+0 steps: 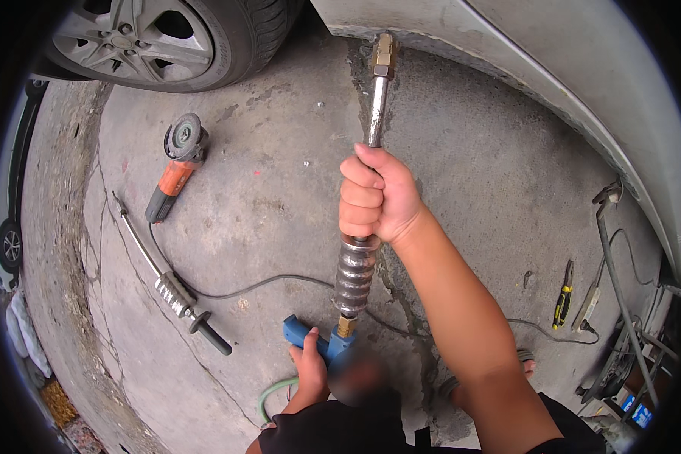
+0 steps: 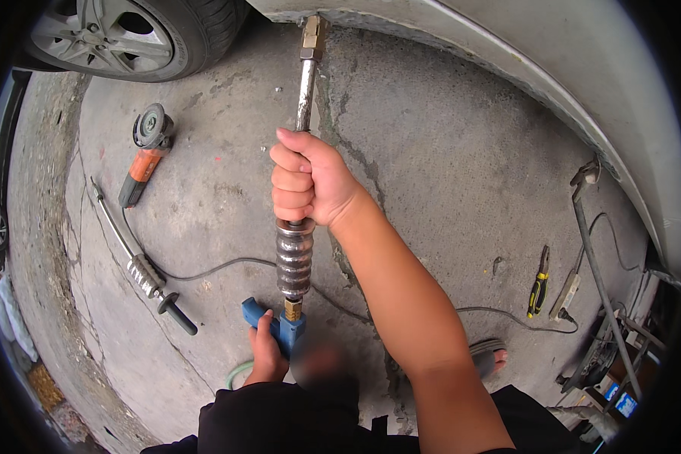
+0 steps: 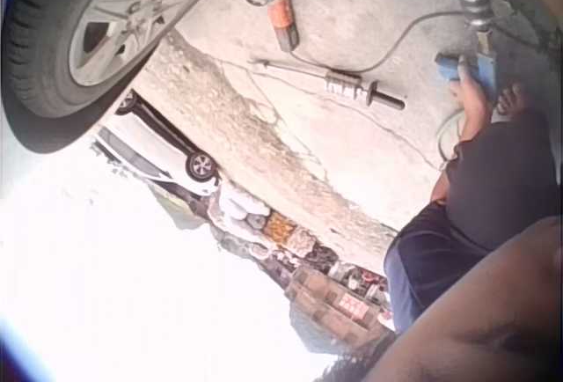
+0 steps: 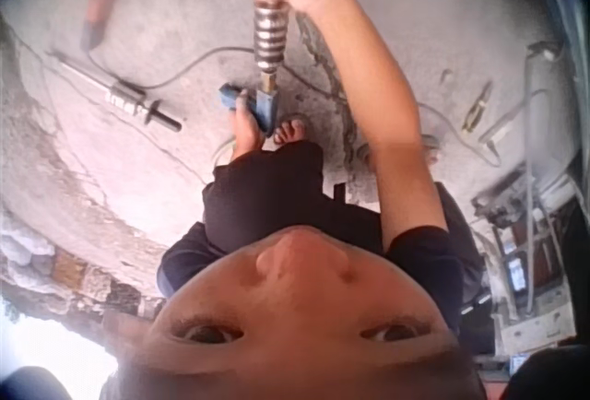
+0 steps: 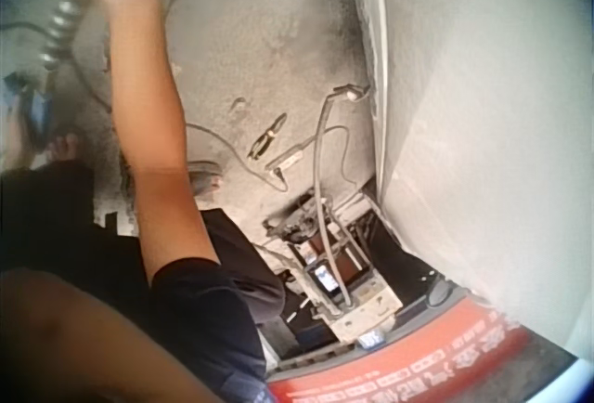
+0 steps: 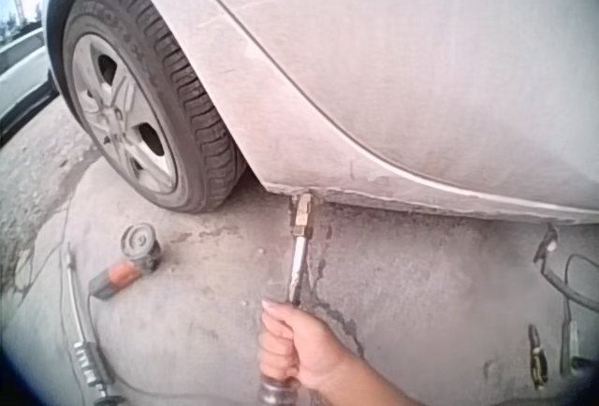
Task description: The person uses a pneumatic dent lifter to pull out a dent on the lower edge of a car's rear bumper. They then switch to an angle grinder to smooth the repaired area.
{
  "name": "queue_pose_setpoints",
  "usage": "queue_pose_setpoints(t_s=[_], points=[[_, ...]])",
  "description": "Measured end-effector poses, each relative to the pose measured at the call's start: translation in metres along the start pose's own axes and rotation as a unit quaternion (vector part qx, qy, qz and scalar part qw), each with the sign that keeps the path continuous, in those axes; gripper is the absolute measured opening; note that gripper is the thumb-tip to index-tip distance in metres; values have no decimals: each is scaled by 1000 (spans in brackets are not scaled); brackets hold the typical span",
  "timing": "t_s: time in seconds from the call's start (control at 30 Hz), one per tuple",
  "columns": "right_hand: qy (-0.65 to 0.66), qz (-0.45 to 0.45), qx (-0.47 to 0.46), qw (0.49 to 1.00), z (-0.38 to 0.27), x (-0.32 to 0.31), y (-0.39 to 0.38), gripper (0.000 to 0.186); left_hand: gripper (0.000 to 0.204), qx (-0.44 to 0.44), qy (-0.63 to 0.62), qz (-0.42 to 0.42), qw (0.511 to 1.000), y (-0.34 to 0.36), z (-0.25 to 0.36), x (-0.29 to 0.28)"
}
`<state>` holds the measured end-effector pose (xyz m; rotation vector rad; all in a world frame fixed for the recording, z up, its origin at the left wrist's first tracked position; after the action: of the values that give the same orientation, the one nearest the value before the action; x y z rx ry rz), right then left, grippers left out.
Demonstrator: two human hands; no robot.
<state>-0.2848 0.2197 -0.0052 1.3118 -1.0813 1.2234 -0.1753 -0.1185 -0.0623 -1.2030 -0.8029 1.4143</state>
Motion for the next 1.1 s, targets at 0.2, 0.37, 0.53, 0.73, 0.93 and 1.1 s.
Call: queue_pose_setpoints(t_s=[0.2,0.37,0.53,0.73,0.93,1.1], points=[[-495,506,-195,679,45,26,-12,30,58,29,-18,41,999,-10,-1,-4],[-487,482,-169,708,40,21,-1,28,55,23,-44,39,998,-14,5,2],[-463,447,-181,744,33,29,9,26,50,4,-75,35,997,-27,24,16],[-448,441,-185,755,34,40,16,22,48,32,-56,21,998,-10,12,4],[-443,446,-178,757,31,44,15,21,47,9,-72,14,997,-26,23,13],[-474,413,-163,760,34,29,11,19,47,20,-94,25,995,-25,27,12]])
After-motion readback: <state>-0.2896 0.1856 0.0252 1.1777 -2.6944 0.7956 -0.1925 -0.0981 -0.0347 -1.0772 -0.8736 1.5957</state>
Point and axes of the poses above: each hand's wrist, its own y-axis towards the middle knuckle, its own x-axis out of the palm, z = x × y, the point moved 2 cm from there along y, towards the middle knuckle, and after that the axes turned 9 degrees about -x, right-handed, at the moved point
